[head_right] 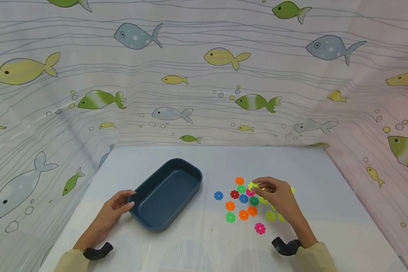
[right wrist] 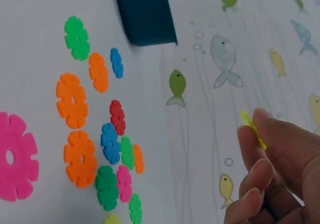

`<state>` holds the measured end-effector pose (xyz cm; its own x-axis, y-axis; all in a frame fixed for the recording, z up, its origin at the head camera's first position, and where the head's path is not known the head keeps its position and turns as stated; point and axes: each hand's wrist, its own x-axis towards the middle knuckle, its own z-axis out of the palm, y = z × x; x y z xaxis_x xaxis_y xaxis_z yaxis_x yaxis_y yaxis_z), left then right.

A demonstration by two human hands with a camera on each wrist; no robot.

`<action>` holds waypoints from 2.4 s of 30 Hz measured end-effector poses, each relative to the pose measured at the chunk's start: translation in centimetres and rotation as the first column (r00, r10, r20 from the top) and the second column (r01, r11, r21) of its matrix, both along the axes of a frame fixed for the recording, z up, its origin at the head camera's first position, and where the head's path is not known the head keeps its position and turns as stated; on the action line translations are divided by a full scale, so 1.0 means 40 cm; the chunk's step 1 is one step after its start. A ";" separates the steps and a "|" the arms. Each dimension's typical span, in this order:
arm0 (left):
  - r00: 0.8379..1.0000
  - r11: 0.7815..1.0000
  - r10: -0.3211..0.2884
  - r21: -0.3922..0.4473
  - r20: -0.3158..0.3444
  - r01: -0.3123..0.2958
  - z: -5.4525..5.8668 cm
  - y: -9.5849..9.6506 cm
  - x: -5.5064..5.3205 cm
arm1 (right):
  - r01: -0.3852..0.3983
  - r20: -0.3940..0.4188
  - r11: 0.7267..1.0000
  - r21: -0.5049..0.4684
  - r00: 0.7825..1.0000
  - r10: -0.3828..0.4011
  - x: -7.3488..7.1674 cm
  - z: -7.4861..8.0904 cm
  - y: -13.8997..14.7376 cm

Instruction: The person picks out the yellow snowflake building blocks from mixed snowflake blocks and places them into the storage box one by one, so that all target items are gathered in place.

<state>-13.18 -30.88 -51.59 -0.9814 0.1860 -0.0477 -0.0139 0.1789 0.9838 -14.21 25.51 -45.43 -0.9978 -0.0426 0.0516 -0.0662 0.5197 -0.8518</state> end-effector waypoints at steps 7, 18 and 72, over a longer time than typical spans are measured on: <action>1.000 1.000 0.002 -0.008 0.000 -0.002 -0.001 -0.002 0.002 | -0.064 -0.011 0.997 -0.038 0.998 0.063 -0.022 0.002 -0.037; 1.000 1.000 -0.015 0.022 -0.025 0.015 -0.004 -0.003 0.006 | -0.178 -0.025 0.981 -0.081 0.984 0.177 -0.051 0.007 -0.107; 1.000 1.000 0.004 -0.016 -0.006 -0.004 0.006 0.005 0.007 | -0.621 0.023 0.768 -0.156 0.775 0.632 -0.191 0.118 -0.475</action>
